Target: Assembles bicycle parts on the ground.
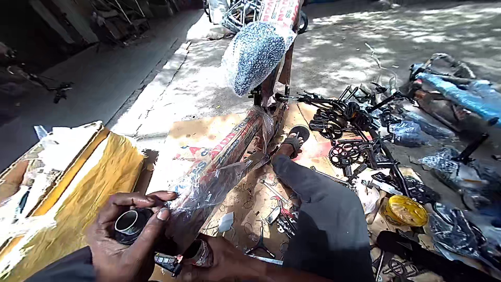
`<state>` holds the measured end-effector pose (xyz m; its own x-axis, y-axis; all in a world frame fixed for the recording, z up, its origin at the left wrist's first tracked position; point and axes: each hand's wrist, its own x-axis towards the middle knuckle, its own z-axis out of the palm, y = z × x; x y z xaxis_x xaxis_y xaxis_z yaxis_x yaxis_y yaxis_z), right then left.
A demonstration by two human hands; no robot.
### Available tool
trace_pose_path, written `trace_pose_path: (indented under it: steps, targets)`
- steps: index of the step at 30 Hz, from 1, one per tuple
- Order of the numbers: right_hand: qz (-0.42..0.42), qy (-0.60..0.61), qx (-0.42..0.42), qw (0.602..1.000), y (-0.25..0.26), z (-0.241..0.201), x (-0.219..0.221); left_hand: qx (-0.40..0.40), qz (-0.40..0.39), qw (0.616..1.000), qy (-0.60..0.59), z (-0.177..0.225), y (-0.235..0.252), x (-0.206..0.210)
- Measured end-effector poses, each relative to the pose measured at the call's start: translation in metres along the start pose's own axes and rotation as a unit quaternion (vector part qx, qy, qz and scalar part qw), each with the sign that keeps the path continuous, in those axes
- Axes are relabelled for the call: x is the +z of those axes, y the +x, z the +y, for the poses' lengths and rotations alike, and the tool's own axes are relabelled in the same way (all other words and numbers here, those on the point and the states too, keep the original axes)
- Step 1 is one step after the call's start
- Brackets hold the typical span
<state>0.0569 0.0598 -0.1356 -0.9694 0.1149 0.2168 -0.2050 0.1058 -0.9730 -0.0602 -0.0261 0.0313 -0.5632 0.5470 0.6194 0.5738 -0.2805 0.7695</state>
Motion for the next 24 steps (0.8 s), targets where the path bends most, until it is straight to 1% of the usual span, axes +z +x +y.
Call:
trace_pose_path:
  steps: [1, 2, 3, 4, 5, 6, 7, 8, 9, 10, 11, 13, 15, 17, 20, 23, 24]
  targets:
    - [-0.026, 0.028, -0.014, 0.999, 0.0, 0.006, -0.01, -0.01, 0.007, 1.0, 0.001, -0.001, -0.001, -0.004]
    - [-0.025, 0.069, -0.015, 0.997, 0.0, 0.014, -0.023, -0.019, 0.012, 1.0, -0.002, -0.002, -0.001, -0.008]
    - [0.016, 0.112, 0.007, 0.994, 0.0, 0.021, -0.038, -0.025, 0.017, 1.0, -0.007, -0.004, -0.001, -0.011]
    - [0.082, 0.137, 0.067, 0.985, 0.001, 0.03, -0.057, -0.027, 0.02, 0.999, -0.008, -0.006, -0.001, -0.013]
    - [0.168, 0.115, 0.15, 0.968, 0.002, 0.042, -0.08, -0.027, 0.023, 0.999, -0.01, -0.007, -0.001, -0.014]
    - [0.248, 0.035, 0.24, 0.938, 0.002, 0.059, -0.104, -0.025, 0.024, 0.999, -0.01, -0.008, 0.0, -0.015]
    - [0.301, -0.076, 0.334, 0.89, -0.001, 0.08, -0.129, -0.021, 0.025, 0.999, -0.011, -0.009, 0.001, -0.015]
    - [0.315, -0.164, 0.424, 0.833, -0.008, 0.098, -0.15, -0.019, 0.027, 0.999, -0.011, -0.01, 0.0, -0.014]
    - [0.309, -0.215, 0.496, 0.783, -0.019, 0.118, -0.165, -0.014, 0.028, 0.999, -0.012, -0.011, -0.001, -0.013]
    - [0.284, -0.243, 0.552, 0.745, -0.032, 0.134, -0.173, -0.008, 0.028, 0.999, -0.016, -0.011, -0.002, -0.011]
    - [0.24, -0.261, 0.6, 0.717, -0.041, 0.144, -0.176, -0.002, 0.028, 0.999, -0.021, -0.011, -0.003, -0.009]
    - [0.172, -0.322, 0.638, 0.678, -0.051, 0.161, -0.167, 0.006, 0.031, 0.999, -0.021, -0.011, -0.004, -0.005]
    - [0.135, -0.396, 0.64, 0.644, -0.051, 0.171, -0.158, 0.005, 0.04, 0.999, -0.024, -0.01, -0.006, -0.003]
    - [0.128, -0.419, 0.636, 0.635, -0.054, 0.173, -0.16, 0.004, 0.051, 0.998, -0.037, -0.01, -0.007, -0.001]
    - [0.086, -0.446, 0.637, 0.623, -0.062, 0.18, -0.174, 0.01, 0.073, 0.996, -0.047, -0.015, -0.008, 0.0]
    - [0.015, -0.422, 0.645, 0.637, -0.065, 0.178, -0.178, 0.011, 0.099, 0.995, -0.022, -0.024, -0.014, -0.002]
    - [-0.004, -0.414, 0.652, 0.635, -0.064, 0.176, -0.178, 0.003, 0.104, 0.995, -0.015, -0.027, -0.017, -0.002]
